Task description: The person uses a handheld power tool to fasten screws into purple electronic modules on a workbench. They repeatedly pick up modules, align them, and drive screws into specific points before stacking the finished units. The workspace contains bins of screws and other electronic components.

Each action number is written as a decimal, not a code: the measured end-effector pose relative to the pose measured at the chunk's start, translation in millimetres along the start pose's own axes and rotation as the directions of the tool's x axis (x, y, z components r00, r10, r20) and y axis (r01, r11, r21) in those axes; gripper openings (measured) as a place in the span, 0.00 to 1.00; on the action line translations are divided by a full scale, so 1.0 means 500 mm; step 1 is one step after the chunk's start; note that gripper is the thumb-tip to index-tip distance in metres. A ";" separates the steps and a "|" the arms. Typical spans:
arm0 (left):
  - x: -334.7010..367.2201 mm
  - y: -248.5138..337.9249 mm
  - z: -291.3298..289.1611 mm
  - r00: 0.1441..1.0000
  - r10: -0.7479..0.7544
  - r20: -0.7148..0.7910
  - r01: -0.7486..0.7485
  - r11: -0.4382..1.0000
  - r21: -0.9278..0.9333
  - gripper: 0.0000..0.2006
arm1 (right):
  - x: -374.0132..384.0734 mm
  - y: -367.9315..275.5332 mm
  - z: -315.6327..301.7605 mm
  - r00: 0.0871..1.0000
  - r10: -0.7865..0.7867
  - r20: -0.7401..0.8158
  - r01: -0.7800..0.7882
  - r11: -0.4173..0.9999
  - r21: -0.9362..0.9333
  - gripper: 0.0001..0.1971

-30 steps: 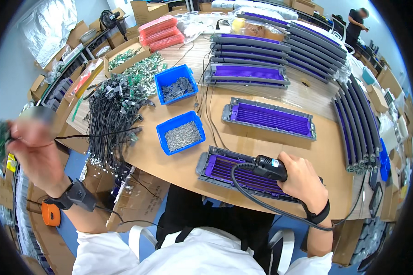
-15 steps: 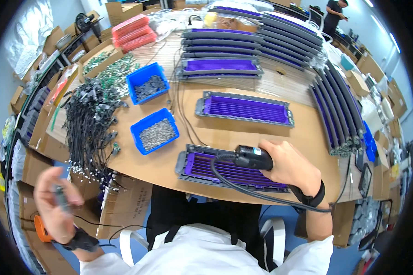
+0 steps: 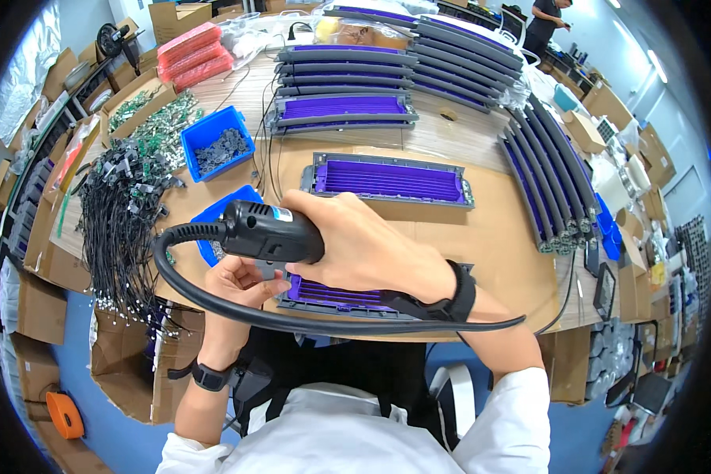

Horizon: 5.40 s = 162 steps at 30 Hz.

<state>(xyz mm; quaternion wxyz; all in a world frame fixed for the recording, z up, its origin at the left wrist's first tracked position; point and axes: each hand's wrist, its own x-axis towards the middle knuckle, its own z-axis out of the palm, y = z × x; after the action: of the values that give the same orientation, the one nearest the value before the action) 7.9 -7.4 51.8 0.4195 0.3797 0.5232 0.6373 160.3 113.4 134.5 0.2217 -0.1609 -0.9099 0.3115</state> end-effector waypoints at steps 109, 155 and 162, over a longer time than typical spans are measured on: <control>0.000 -0.074 -0.079 0.934 0.350 0.073 -0.337 0.795 0.504 0.16 | 0.106 -0.028 0.055 0.934 0.091 -0.345 0.082 0.887 0.455 0.17; 0.005 -0.081 -0.067 0.965 0.262 -0.012 -0.238 0.894 0.379 0.27 | 0.129 0.024 0.142 0.759 0.155 -0.632 0.458 0.563 0.688 0.19; 0.012 -0.088 -0.075 0.954 0.294 0.053 -0.290 0.868 0.404 0.31 | 0.128 0.025 0.145 0.760 0.137 -0.635 0.498 0.506 0.705 0.19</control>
<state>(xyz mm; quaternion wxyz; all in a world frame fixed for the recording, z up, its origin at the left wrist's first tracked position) -23.0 -10.6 2.6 0.2276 0.5302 0.5830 0.5721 71.3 114.4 94.9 0.5891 -0.0217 -0.5256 0.6134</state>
